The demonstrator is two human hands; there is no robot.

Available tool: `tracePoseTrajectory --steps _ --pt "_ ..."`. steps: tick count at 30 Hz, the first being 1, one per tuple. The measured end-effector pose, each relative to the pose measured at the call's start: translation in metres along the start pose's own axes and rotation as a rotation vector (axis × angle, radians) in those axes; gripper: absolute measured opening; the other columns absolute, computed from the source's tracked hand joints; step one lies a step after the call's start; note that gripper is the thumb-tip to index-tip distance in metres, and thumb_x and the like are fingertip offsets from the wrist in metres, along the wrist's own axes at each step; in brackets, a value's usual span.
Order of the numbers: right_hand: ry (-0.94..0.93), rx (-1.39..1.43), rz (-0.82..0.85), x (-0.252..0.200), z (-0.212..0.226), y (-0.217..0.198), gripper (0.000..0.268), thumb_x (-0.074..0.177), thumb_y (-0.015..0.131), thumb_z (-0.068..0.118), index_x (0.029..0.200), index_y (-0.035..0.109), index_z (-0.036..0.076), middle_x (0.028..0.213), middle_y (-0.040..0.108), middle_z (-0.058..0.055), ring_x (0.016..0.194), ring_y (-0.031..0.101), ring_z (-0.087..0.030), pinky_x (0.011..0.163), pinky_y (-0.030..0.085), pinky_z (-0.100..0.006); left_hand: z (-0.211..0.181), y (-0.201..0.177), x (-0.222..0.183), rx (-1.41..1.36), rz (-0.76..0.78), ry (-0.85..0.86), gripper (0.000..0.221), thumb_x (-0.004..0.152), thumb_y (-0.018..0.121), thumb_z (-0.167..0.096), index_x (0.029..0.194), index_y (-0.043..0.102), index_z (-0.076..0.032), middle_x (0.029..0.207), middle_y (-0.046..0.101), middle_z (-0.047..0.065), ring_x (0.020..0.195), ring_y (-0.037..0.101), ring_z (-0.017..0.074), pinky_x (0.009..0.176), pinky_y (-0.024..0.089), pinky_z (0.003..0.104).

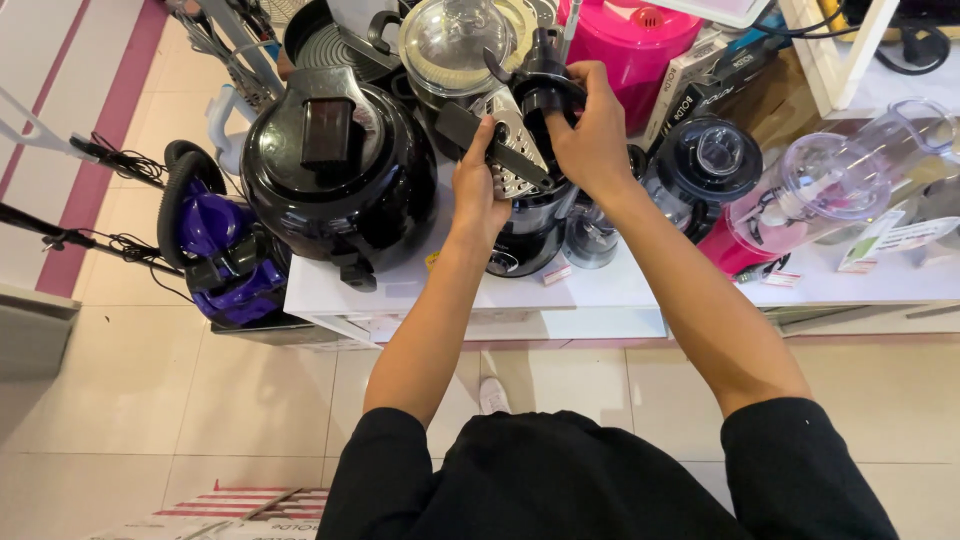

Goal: Assembling the components of a food processor on a store display shelf

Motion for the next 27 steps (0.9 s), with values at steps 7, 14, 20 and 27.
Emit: tracePoseTrajectory --steps 7,14,20,27 --pt "-0.077 -0.077 -0.072 -0.058 -0.005 -0.063 0.033 0.094 0.066 0.011 0.122 0.051 0.005 0.113 0.065 -0.013 0.102 0.063 -0.028 0.089 0.048 -0.039 0.052 0.01 -0.048 0.018 0.031 -0.001 0.037 0.072 0.085 -0.032 0.098 0.072 -0.008 0.078 0.073 0.006 0.062 0.067 0.0181 0.052 0.054 0.031" --pt "-0.081 -0.087 -0.224 -0.133 -0.023 -0.163 0.031 0.095 0.063 0.005 0.123 0.05 0.003 0.113 0.063 -0.015 0.103 0.062 -0.029 0.092 0.048 -0.038 0.148 0.037 -0.115 0.115 0.088 -0.126 0.044 0.07 0.084 -0.036 0.102 0.067 -0.012 0.079 0.071 0.003 0.06 0.065 0.0144 0.05 0.051 0.028" --pt "0.032 -0.208 -0.418 -0.18 -0.049 -0.278 0.03 0.095 0.061 0.009 0.122 0.048 0.008 0.11 0.064 -0.012 0.098 0.062 -0.027 0.086 0.048 -0.038 0.254 0.108 -0.145 0.123 0.199 -0.21 0.03 0.072 0.085 -0.029 0.084 0.063 -0.013 0.06 0.06 0.0 0.043 0.053 0.0098 0.039 0.042 0.025" --pt "0.087 -0.276 -0.562 -0.204 -0.072 -0.399 0.029 0.1 0.061 0.011 0.123 0.044 0.009 0.112 0.065 -0.015 0.096 0.064 -0.029 0.08 0.05 -0.039 0.335 0.212 -0.204 0.146 0.345 -0.362 0.043 0.069 0.084 -0.022 0.106 0.07 -0.006 0.09 0.074 0.015 0.075 0.072 0.0298 0.069 0.062 0.047"
Point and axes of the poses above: each hand's wrist, its own x-axis towards the middle knuckle, its own y-axis out of the palm, z = x × y, the point moved 10 cm from there along x, towards the middle knuckle
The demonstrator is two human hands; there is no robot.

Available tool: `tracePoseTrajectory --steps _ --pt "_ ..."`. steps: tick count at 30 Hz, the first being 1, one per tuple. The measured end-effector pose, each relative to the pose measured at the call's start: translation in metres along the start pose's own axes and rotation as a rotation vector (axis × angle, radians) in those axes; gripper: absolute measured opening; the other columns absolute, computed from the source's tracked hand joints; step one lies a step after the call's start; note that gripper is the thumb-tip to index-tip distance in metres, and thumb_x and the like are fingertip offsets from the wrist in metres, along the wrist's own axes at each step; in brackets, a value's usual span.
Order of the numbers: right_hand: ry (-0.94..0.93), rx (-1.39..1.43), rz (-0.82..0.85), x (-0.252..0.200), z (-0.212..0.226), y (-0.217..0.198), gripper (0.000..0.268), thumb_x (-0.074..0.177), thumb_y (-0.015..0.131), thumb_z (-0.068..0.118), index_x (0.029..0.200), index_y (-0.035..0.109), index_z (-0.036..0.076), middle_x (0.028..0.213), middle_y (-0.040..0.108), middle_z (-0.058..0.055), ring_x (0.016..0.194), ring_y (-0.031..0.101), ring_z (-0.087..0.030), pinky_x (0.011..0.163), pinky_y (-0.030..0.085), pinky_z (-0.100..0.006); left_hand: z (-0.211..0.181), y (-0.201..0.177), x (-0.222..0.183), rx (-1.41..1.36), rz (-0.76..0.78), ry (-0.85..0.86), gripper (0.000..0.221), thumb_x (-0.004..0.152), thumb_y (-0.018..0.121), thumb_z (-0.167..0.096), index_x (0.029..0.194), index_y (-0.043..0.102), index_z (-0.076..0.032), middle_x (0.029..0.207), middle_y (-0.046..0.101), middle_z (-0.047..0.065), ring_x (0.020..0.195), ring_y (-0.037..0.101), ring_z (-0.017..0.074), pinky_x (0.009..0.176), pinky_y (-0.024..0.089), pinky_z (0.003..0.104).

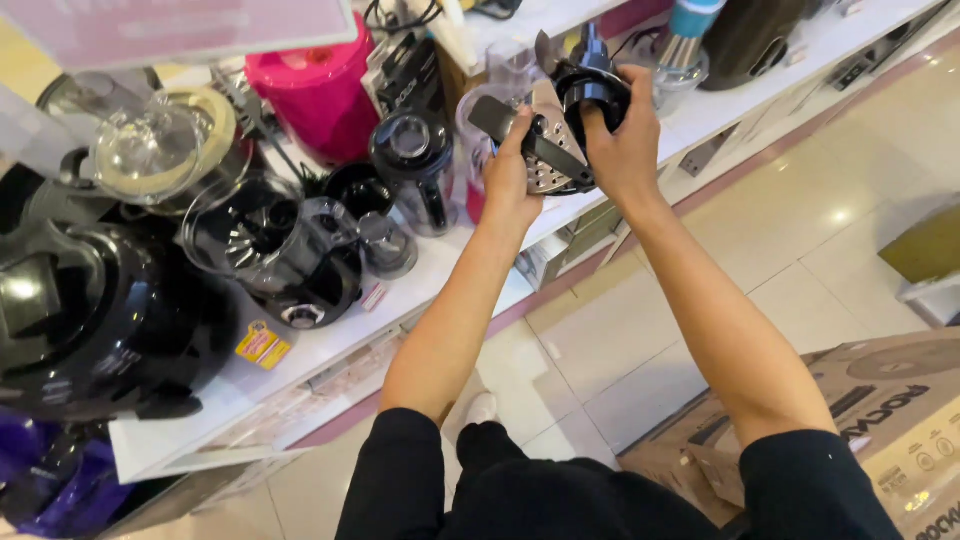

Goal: Assembling the components of a food processor on a store display shelf

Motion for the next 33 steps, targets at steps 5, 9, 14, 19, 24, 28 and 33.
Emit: tracePoseTrajectory --steps 5,9,14,19,24,28,33 --pt "0.165 -0.039 -0.073 0.041 -0.059 -0.034 0.03 0.099 0.062 0.015 0.125 0.048 0.01 0.118 0.066 -0.016 0.104 0.064 -0.029 0.089 0.049 -0.039 0.036 0.059 0.028 0.116 -0.005 -0.145 0.046 0.07 0.083 -0.024 0.104 0.066 0.001 0.085 0.071 0.016 0.075 0.071 0.0336 0.072 0.061 0.049" --pt "0.178 -0.061 -0.077 0.081 -0.099 -0.046 0.027 0.099 0.062 0.017 0.12 0.048 0.011 0.113 0.067 -0.012 0.099 0.064 -0.027 0.085 0.048 -0.039 0.068 0.091 0.084 0.101 -0.007 -0.162 0.043 0.071 0.084 -0.024 0.104 0.069 -0.002 0.093 0.075 0.015 0.079 0.073 0.0307 0.077 0.063 0.047" --pt "0.307 -0.039 -0.176 0.141 -0.193 -0.045 0.035 0.096 0.074 0.024 0.124 0.054 0.019 0.108 0.071 -0.014 0.109 0.069 -0.036 0.09 0.057 -0.049 0.069 0.155 0.132 0.217 0.075 -0.01 0.085 0.072 0.09 -0.03 0.131 0.053 0.017 0.117 0.061 0.034 0.107 0.068 0.0385 0.08 0.058 0.051" --pt "0.333 0.005 -0.136 0.199 -0.251 -0.033 0.036 0.097 0.071 0.023 0.128 0.053 0.018 0.113 0.071 -0.015 0.113 0.068 -0.036 0.094 0.056 -0.048 0.07 0.196 0.183 0.319 0.066 0.015 0.09 0.074 0.088 -0.035 0.137 0.049 0.016 0.119 0.061 0.033 0.112 0.066 0.0419 0.085 0.058 0.053" --pt "0.311 0.094 -0.07 0.253 -0.308 -0.012 0.038 0.098 0.069 0.021 0.131 0.05 0.014 0.116 0.068 -0.021 0.116 0.066 -0.041 0.096 0.056 -0.05 0.084 0.212 0.277 0.4 0.025 0.085 0.089 0.076 0.087 -0.041 0.136 0.05 0.012 0.12 0.062 0.03 0.115 0.066 0.0421 0.089 0.058 0.054" --pt "0.286 0.174 0.014 0.287 -0.354 0.015 0.037 0.101 0.065 0.021 0.132 0.049 0.014 0.117 0.066 -0.024 0.115 0.066 -0.045 0.094 0.056 -0.054 0.083 0.217 0.316 0.496 -0.077 0.171 0.089 0.077 0.085 -0.046 0.136 0.05 0.012 0.126 0.06 0.03 0.122 0.062 0.0425 0.093 0.055 0.055" --pt "0.255 0.221 0.127 0.319 -0.405 0.045 0.039 0.101 0.065 0.022 0.134 0.046 0.014 0.118 0.064 -0.025 0.115 0.065 -0.046 0.093 0.057 -0.055 0.093 0.22 0.342 0.544 -0.22 0.288 0.091 0.081 0.079 -0.048 0.14 0.045 0.011 0.136 0.055 0.031 0.132 0.055 0.0412 0.101 0.052 0.051"
Point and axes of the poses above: each hand's wrist, its own x-axis towards the middle knuckle, its own y-axis out of the palm, z = x × y, the point moved 10 cm from there along x, towards the middle knuckle
